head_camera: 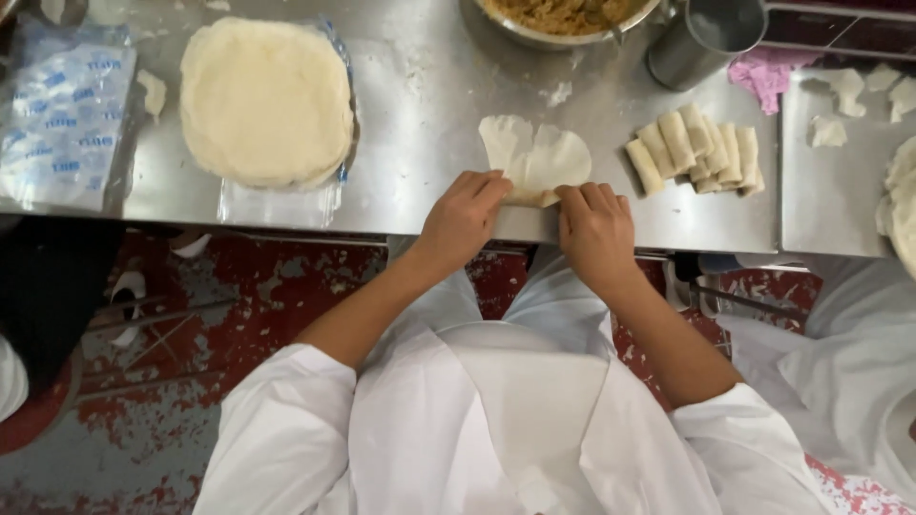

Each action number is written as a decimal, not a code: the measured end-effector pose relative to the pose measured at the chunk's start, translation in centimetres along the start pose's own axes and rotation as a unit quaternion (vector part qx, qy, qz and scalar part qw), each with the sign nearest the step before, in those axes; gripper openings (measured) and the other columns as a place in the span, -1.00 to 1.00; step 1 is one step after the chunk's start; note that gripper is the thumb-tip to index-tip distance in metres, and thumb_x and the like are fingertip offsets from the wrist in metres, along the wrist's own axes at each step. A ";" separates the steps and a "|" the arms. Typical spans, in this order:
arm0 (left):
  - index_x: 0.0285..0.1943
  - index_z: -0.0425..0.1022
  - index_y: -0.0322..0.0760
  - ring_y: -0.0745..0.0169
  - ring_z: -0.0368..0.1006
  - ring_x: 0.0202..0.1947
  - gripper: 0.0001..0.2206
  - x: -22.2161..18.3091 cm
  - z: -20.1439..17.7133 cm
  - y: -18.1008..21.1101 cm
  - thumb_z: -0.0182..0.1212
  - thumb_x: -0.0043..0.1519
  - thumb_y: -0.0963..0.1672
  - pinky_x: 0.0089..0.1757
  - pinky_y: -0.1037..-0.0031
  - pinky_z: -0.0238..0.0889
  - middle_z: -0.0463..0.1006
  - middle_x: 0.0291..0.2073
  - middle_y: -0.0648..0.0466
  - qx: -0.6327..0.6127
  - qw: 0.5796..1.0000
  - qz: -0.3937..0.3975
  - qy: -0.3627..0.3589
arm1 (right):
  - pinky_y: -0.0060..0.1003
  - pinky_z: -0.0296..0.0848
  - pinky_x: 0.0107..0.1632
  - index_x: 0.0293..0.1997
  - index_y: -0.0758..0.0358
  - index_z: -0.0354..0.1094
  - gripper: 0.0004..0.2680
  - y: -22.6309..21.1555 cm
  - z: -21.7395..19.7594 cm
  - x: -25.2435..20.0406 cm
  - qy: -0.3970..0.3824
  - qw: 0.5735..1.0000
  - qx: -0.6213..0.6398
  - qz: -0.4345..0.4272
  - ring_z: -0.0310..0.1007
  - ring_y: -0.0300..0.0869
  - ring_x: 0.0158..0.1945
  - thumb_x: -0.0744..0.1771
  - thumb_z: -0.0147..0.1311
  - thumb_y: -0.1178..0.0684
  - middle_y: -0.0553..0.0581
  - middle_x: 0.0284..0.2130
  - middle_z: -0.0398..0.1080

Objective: A person is rolling spring rolls with filling and then packing the finished rolls into plastic bags on a production line.

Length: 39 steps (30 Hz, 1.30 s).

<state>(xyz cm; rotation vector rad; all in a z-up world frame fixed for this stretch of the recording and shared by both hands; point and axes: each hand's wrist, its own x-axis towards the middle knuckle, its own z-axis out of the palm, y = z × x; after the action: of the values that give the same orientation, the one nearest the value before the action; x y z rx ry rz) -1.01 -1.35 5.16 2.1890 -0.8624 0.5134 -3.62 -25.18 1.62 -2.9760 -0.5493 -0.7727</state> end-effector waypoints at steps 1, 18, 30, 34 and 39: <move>-0.02 0.50 -0.30 -0.04 0.55 -0.17 -0.83 -0.1 0.2 -0.1 0.05 0.34 -0.32 -0.09 0.27 0.49 0.53 -0.27 -0.15 -0.009 1.000 -0.002 0.003 | -0.24 0.39 -0.14 -0.05 0.13 0.51 -0.86 -0.4 -0.3 0.6 0.031 0.998 0.047 -0.003 0.48 -0.06 -0.21 0.32 0.14 0.14 0.06 -0.37 0.39; 0.02 0.45 -0.35 0.07 0.53 -0.18 -0.88 -0.1 0.8 -0.8 0.09 0.34 -0.28 -0.10 0.39 0.47 0.52 -0.45 -0.10 0.018 0.999 0.040 -0.028 | -0.23 0.37 0.00 0.02 0.23 0.52 -0.84 -2.7 -1.5 2.5 0.022 0.980 0.189 -0.061 0.50 -0.04 0.01 0.35 0.15 0.21 0.13 -0.14 0.49; -0.16 0.50 -0.28 -0.11 0.49 -0.25 -0.89 2.2 2.7 -4.4 0.06 0.40 -0.19 -0.17 0.22 0.42 0.51 -0.41 -0.08 -0.092 0.991 -0.037 -0.089 | -0.14 0.49 -0.17 -0.19 0.23 0.46 -0.97 0.4 2.6 3.9 -0.019 0.952 0.299 0.068 0.51 0.04 -0.24 0.37 0.20 0.15 0.10 -0.40 0.41; -0.17 0.48 -0.37 0.04 0.44 -0.25 -0.90 2.1 2.4 -3.6 0.06 0.38 -0.23 -0.20 0.38 0.42 0.35 -0.33 -0.01 0.020 0.997 0.007 -0.080 | -0.27 0.47 -0.14 -0.19 0.27 0.47 -0.99 -1.0 2.0 3.7 0.068 0.973 0.220 0.024 0.44 -0.03 -0.23 0.37 0.19 0.21 0.11 -0.40 0.33; -0.10 0.48 -0.33 0.11 0.45 -0.17 -0.88 1.3 1.7 -2.9 0.01 0.40 -0.26 -0.17 0.50 0.44 0.37 -0.27 0.03 0.109 0.983 0.097 -0.111 | -0.21 0.46 -0.06 -0.14 0.36 0.51 -0.95 -2.3 0.0 4.3 0.091 0.979 0.172 -0.063 0.48 0.01 -0.23 0.35 0.21 0.25 0.21 -0.38 0.40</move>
<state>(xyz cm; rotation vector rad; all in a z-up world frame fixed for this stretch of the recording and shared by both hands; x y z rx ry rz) 2.09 -1.65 3.40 2.4081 -1.1975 0.4811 -0.88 -21.59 3.55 -2.5466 -0.7765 -0.8482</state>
